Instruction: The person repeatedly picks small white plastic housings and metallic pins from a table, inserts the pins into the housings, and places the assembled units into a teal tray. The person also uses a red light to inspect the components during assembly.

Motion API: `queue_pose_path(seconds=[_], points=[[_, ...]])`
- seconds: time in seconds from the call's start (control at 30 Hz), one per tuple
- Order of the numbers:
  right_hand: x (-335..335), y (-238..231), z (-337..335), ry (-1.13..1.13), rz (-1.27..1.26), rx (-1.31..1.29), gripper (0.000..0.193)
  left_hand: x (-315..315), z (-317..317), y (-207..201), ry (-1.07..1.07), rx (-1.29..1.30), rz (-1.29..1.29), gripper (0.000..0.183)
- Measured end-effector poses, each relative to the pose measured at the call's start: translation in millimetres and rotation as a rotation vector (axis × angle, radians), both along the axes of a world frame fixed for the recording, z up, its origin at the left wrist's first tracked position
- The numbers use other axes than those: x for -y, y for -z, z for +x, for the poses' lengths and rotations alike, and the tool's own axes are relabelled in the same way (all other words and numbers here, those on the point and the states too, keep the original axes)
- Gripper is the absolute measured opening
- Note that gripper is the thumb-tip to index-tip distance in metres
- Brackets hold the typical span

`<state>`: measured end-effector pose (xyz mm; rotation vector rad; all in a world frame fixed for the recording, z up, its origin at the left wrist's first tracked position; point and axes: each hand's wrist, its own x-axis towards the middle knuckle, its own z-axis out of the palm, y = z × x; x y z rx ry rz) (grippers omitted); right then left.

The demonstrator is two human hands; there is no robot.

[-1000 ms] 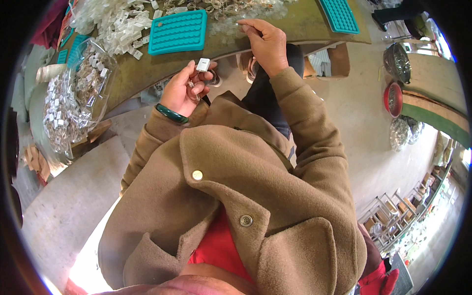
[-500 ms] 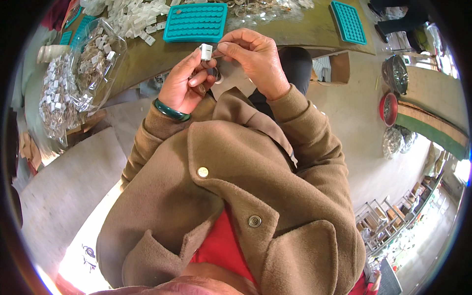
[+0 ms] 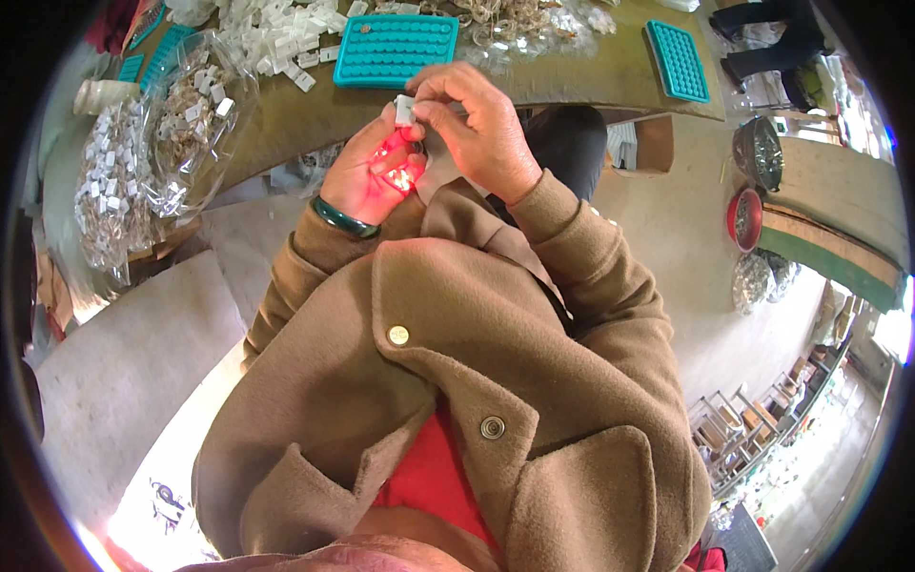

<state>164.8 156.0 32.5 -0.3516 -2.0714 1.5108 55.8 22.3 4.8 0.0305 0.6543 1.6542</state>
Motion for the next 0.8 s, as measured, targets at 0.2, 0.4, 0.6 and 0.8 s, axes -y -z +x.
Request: queue_pose_path(seconds=[0.2,0.4,0.6,0.8], points=[[-2.1,-10.2,-3.7,-0.020,-0.075,0.195,0.008,-0.8,-0.8,-6.8,-0.078,-0.258,-0.165,0.026],[-6.5,-12.4,-8.0,-0.075,-0.255,0.223,0.008,0.4,-11.8,-7.3,-0.043,-0.024,-0.184,0.023],[-13.6,-2.6,-11.6,-0.075,-0.009,0.192,0.008,-3.5,-13.3,-1.7,0.000,-0.070,-0.174,0.018],[-35.4,-3.4,-9.7,-0.209,0.169,0.163,0.008,-13.6,-11.4,-7.9,0.001,-0.517,-0.209,0.015]])
